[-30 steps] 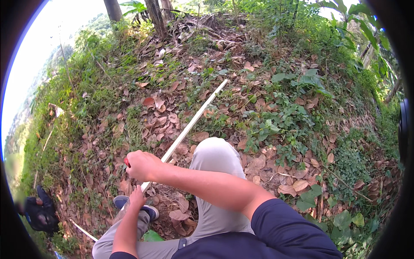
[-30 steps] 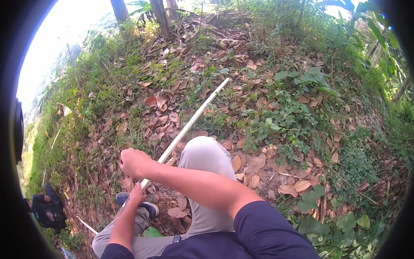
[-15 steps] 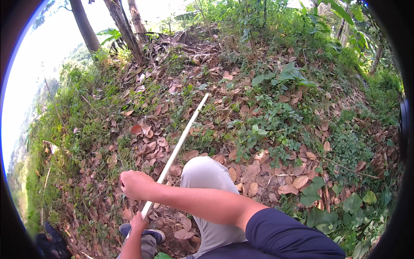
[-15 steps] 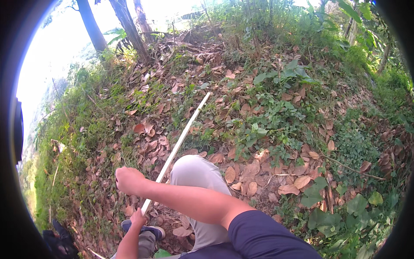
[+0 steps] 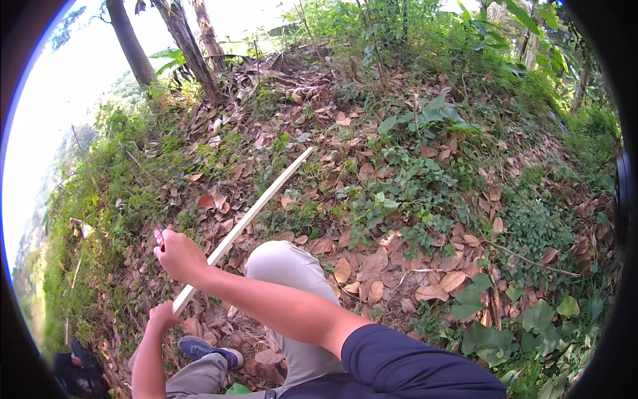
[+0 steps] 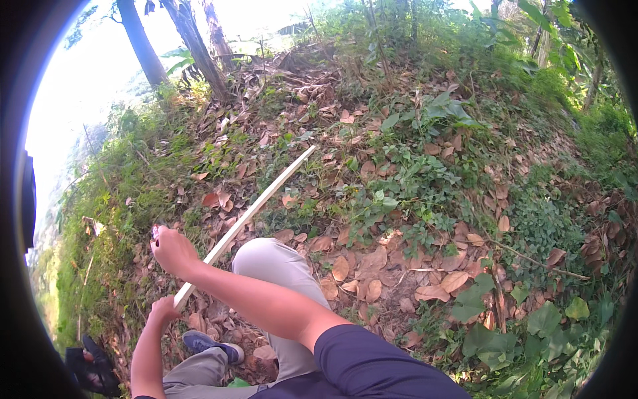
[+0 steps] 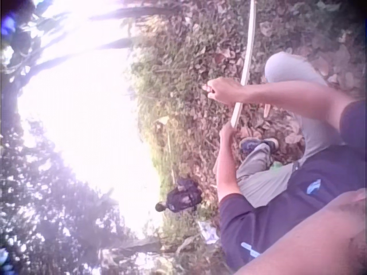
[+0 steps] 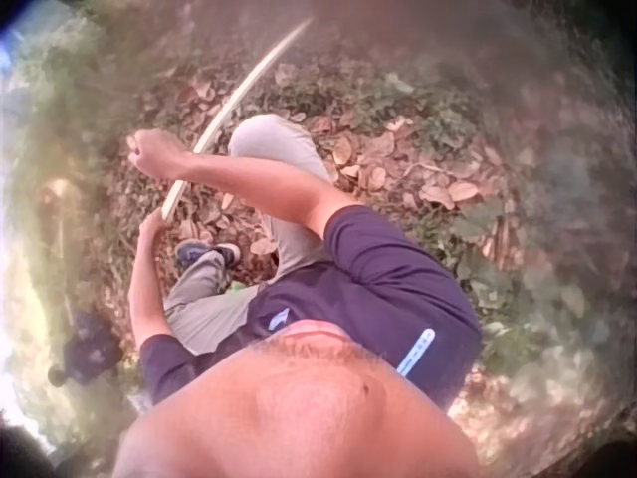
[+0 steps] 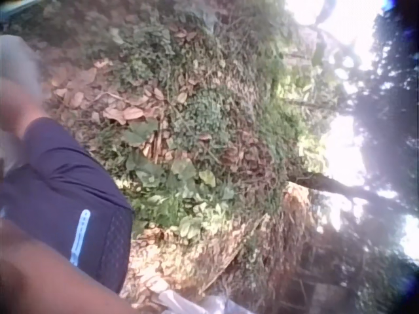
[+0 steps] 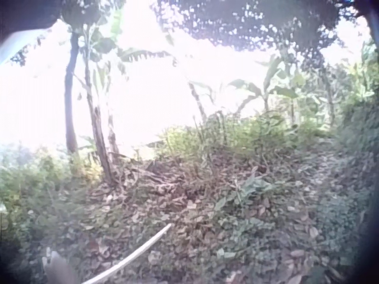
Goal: The person sits on the ground and uses a red folding saw to cut a long, thin piece of wood. They hold the wood steady with their left hand and saw back and forth with their right hand, eventually cutting through the material.
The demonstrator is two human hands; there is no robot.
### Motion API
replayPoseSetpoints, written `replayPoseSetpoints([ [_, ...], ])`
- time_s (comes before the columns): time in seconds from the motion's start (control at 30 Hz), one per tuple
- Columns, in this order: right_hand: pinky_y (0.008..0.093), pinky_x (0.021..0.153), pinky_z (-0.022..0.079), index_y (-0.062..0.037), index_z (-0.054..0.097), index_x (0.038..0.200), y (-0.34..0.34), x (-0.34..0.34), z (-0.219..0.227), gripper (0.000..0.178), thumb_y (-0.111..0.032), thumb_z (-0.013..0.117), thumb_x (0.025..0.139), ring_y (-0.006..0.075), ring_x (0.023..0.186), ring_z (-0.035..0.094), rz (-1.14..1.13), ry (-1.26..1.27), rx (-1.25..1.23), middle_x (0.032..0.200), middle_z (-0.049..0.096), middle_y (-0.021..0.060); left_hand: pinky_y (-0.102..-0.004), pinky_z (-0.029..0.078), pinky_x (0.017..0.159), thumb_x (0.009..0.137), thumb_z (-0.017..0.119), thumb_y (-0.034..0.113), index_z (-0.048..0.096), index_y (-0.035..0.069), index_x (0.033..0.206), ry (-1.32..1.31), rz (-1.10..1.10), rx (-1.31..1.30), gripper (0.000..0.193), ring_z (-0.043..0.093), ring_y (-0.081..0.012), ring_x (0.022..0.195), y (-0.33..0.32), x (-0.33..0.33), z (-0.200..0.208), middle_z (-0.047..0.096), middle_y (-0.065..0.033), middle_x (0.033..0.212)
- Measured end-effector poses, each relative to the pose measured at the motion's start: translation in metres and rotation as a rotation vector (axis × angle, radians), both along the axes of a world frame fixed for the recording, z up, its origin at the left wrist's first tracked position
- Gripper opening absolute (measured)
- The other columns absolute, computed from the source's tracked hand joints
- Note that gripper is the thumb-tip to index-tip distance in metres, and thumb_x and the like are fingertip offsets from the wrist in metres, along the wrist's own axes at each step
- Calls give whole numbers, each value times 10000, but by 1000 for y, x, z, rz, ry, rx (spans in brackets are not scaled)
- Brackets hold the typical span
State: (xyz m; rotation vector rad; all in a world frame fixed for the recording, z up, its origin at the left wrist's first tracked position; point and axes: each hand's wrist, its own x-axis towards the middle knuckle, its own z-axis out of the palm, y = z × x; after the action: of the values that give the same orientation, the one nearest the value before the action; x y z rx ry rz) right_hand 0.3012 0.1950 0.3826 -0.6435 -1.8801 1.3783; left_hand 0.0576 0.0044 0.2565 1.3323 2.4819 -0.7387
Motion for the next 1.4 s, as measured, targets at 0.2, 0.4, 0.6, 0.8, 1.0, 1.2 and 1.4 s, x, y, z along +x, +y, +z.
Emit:
replayPoseSetpoints([
  [0.2, 528, 755, 526, 36, 594, 995, -3, -2, 16, 296, -253, 639, 943, 454, 837, 680, -133, 183, -48, 845, 687, 272, -414, 556, 894, 624, 833, 397, 695, 74, 1166, -221, 97, -273, 646, 702, -307, 1027, 38, 24, 107, 727, -169, 1123],
  [0.4, 535, 773, 542, 30, 588, 1012, 15, 17, 9, 306, -264, 644, 944, 463, 855, 686, -164, 136, -35, 863, 695, 284, -426, 554, 886, 677, 818, 423, 701, 43, 1138, -126, -123, -279, 609, 704, -305, 1021, 68, 75, 131, 732, -168, 1088],
  [0.6, 536, 769, 523, 18, 595, 961, 13, 7, 3, 316, -294, 642, 940, 460, 866, 680, -264, 125, -135, 854, 694, 273, -423, 545, 923, 728, 785, 465, 700, 31, 1154, -203, -100, -438, 614, 691, -315, 1066, 65, 92, 113, 721, -176, 1130],
  [0.8, 465, 673, 483, -5, 588, 873, 10, -18, 2, 289, -277, 657, 940, 362, 704, 669, -326, 188, -173, 700, 660, 176, -427, 537, 964, 742, 779, 473, 638, 0, 1236, -210, -160, -383, 699, 678, -333, 1095, 62, 88, 93, 699, -203, 1183],
  [1.0, 526, 715, 502, 15, 574, 905, -12, -31, 2, 313, -289, 632, 954, 452, 797, 674, -175, 171, -170, 792, 676, 256, -439, 537, 955, 711, 812, 466, 648, -3, 1190, -228, -230, -241, 690, 674, -343, 1096, 48, 66, 73, 700, -212, 1161],
  [1.2, 491, 680, 499, 16, 581, 865, -17, -29, -1, 319, -284, 655, 944, 411, 726, 674, -114, 135, -125, 715, 664, 219, -435, 537, 949, 700, 816, 451, 641, 6, 1197, -287, -193, -288, 689, 671, -331, 1104, 56, 63, 78, 699, -201, 1170],
  [1.4, 458, 662, 499, 3, 592, 878, -16, -23, 6, 293, -274, 651, 954, 364, 709, 683, -101, 149, -159, 712, 674, 192, -420, 566, 870, 712, 800, 427, 749, -10, 1004, -299, -191, -281, 529, 714, -337, 964, 42, 52, 93, 740, -199, 1034],
])
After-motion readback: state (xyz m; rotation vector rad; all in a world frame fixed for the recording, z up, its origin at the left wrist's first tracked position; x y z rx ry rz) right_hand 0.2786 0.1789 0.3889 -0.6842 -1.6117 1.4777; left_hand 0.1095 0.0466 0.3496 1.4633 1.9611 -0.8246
